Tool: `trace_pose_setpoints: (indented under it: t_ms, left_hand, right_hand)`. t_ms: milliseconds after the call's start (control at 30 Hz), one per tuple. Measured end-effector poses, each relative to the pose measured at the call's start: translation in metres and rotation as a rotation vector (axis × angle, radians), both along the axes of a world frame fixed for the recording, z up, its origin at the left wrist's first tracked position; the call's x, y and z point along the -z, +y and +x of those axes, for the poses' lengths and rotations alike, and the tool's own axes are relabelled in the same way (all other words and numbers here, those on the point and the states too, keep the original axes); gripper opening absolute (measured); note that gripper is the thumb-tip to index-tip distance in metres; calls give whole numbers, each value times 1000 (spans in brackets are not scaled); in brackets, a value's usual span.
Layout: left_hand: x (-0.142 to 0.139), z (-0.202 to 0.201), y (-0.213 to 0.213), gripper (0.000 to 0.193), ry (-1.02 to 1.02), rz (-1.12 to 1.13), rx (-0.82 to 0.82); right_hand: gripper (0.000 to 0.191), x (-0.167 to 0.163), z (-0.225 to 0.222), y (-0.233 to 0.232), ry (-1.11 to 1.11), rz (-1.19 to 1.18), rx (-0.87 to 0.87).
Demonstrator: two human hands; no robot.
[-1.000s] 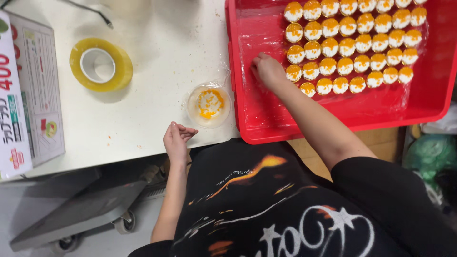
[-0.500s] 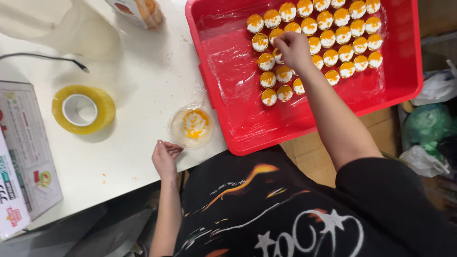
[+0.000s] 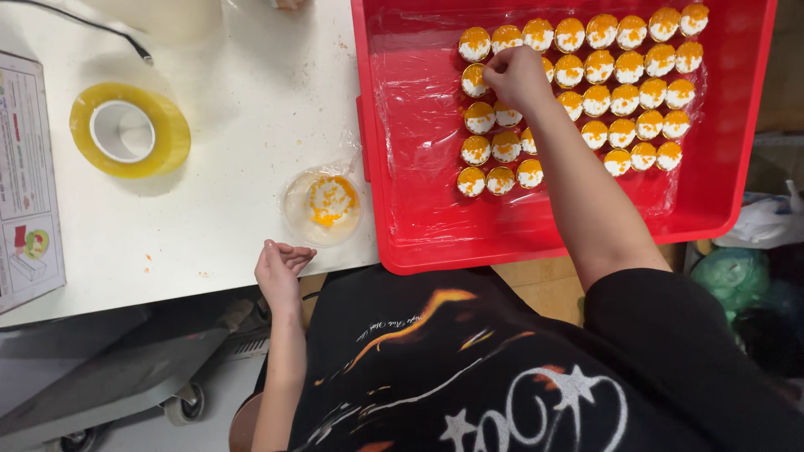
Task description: The person sprinkles an orange topping from a small clear bowl onto rows of mini dessert cups arranged in a red tray, working through the cups one at a time. After finishing the tray, the person carries the bowl to a sink and rinses it under the faucet.
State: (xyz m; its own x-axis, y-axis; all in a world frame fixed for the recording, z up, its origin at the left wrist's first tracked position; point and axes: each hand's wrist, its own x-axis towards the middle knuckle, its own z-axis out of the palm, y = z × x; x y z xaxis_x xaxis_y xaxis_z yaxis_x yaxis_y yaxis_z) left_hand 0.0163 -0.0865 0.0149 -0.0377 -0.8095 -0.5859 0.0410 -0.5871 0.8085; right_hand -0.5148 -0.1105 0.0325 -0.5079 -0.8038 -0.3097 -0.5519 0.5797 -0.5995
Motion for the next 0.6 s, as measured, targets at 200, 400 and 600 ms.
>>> trace_pose_setpoints:
  t_ms: [200, 400, 600]
  left_hand:
    - [-3, 3, 4, 43, 30, -23, 9]
    - [3, 21, -8, 41, 75, -79, 22]
    - [5, 5, -38, 28, -141, -220, 318]
  right_hand:
    - [15, 1, -2, -1, 99, -21, -49]
    - [17, -49, 70, -16, 109, -402, -293]
    - [18, -74, 262, -8, -155, -144, -787]
